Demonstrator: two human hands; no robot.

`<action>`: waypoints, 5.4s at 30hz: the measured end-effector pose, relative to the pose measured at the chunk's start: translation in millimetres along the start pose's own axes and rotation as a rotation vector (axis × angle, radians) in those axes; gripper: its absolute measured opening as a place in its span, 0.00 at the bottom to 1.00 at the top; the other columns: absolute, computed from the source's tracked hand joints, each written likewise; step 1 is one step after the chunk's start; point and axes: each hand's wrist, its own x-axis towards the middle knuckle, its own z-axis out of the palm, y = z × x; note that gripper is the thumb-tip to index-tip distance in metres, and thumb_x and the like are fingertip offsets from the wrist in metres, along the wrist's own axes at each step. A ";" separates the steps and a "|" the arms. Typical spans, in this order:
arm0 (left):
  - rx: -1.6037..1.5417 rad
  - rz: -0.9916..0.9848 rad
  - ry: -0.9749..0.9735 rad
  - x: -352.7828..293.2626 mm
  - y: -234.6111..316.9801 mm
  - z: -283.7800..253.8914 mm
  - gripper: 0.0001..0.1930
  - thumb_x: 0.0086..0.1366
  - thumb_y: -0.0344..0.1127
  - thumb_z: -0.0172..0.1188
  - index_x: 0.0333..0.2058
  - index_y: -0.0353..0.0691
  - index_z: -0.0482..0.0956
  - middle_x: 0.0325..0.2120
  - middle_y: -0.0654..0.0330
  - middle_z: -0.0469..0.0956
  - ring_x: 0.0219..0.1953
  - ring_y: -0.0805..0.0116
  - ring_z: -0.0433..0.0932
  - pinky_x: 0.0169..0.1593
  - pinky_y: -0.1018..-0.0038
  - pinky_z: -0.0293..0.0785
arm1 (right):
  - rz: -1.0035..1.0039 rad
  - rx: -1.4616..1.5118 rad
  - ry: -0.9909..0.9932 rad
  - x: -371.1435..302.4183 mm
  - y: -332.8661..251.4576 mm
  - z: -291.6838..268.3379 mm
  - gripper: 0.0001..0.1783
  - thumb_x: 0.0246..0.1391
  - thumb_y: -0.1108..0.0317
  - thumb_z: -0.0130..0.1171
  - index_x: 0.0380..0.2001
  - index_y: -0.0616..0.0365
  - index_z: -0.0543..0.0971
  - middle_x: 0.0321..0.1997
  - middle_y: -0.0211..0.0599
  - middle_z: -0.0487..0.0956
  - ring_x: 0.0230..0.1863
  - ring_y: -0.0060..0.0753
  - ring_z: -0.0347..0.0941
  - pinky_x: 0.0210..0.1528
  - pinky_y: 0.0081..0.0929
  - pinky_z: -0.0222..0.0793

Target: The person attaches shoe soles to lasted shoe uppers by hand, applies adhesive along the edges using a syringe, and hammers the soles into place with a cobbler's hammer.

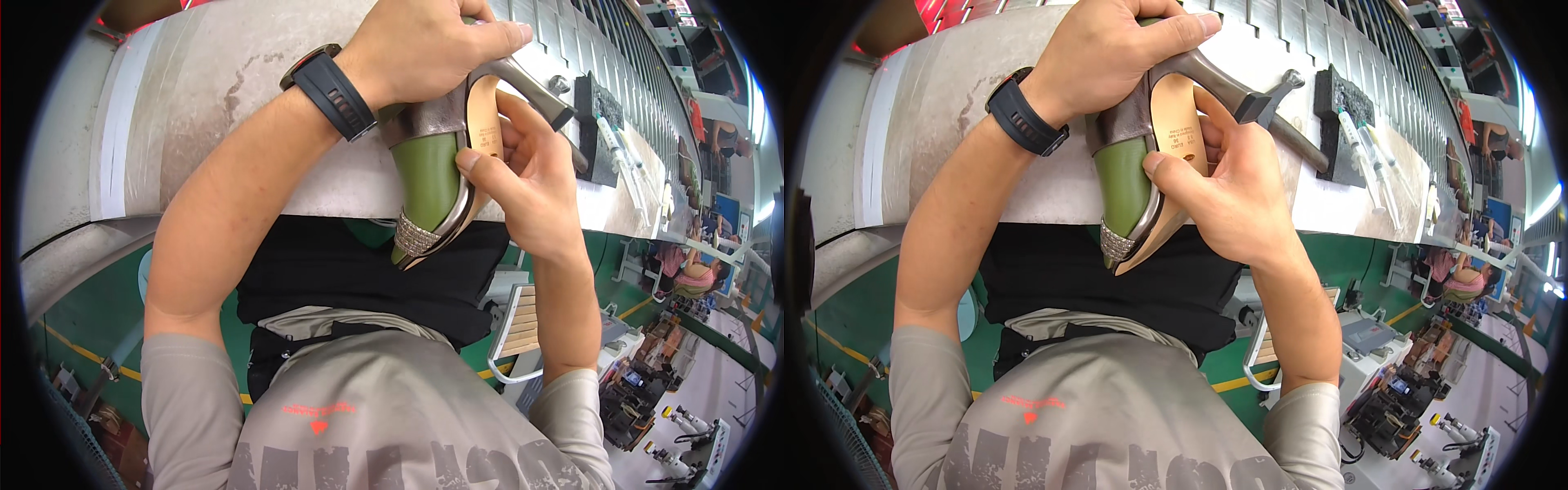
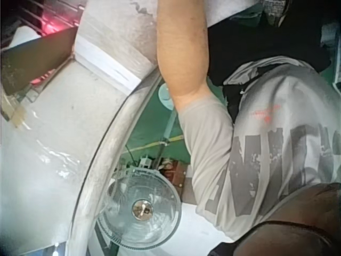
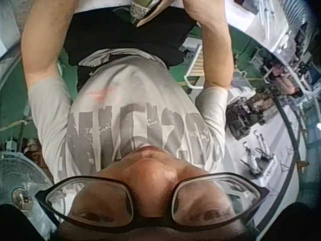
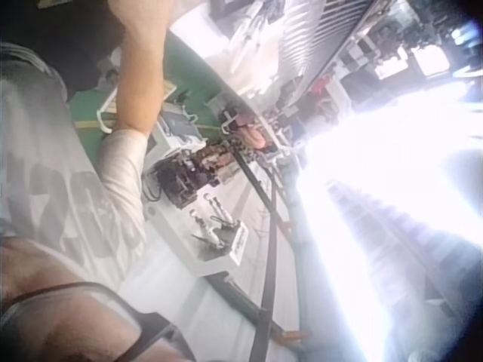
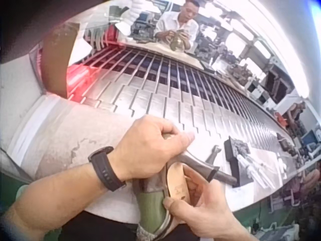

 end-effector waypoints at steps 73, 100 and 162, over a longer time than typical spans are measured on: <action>0.575 0.428 0.040 -158.7 4.7 -46.9 0.28 0.59 0.36 0.77 0.55 0.32 0.79 0.54 0.41 0.82 0.56 0.47 0.84 0.60 0.55 0.81 | -0.797 -0.706 -0.166 23.5 -41.7 34.6 0.18 0.34 0.71 0.81 0.27 0.57 0.80 0.36 0.35 0.87 0.40 0.39 0.83 0.42 0.34 0.73; 0.642 0.258 0.010 -136.6 25.3 -36.7 0.29 0.59 0.34 0.75 0.59 0.32 0.78 0.57 0.40 0.80 0.60 0.43 0.81 0.63 0.55 0.76 | -0.960 -0.828 -0.087 48.3 -6.6 -2.5 0.33 0.41 0.44 0.75 0.48 0.55 0.88 0.49 0.33 0.87 0.53 0.42 0.79 0.68 0.52 0.64; 0.479 0.084 -0.088 -118.8 25.7 -32.8 0.32 0.56 0.29 0.69 0.59 0.34 0.69 0.62 0.42 0.74 0.62 0.46 0.76 0.66 0.62 0.70 | -0.618 -0.746 0.500 33.8 35.4 -77.4 0.17 0.62 0.67 0.65 0.53 0.60 0.83 0.60 0.53 0.81 0.60 0.55 0.79 0.62 0.42 0.73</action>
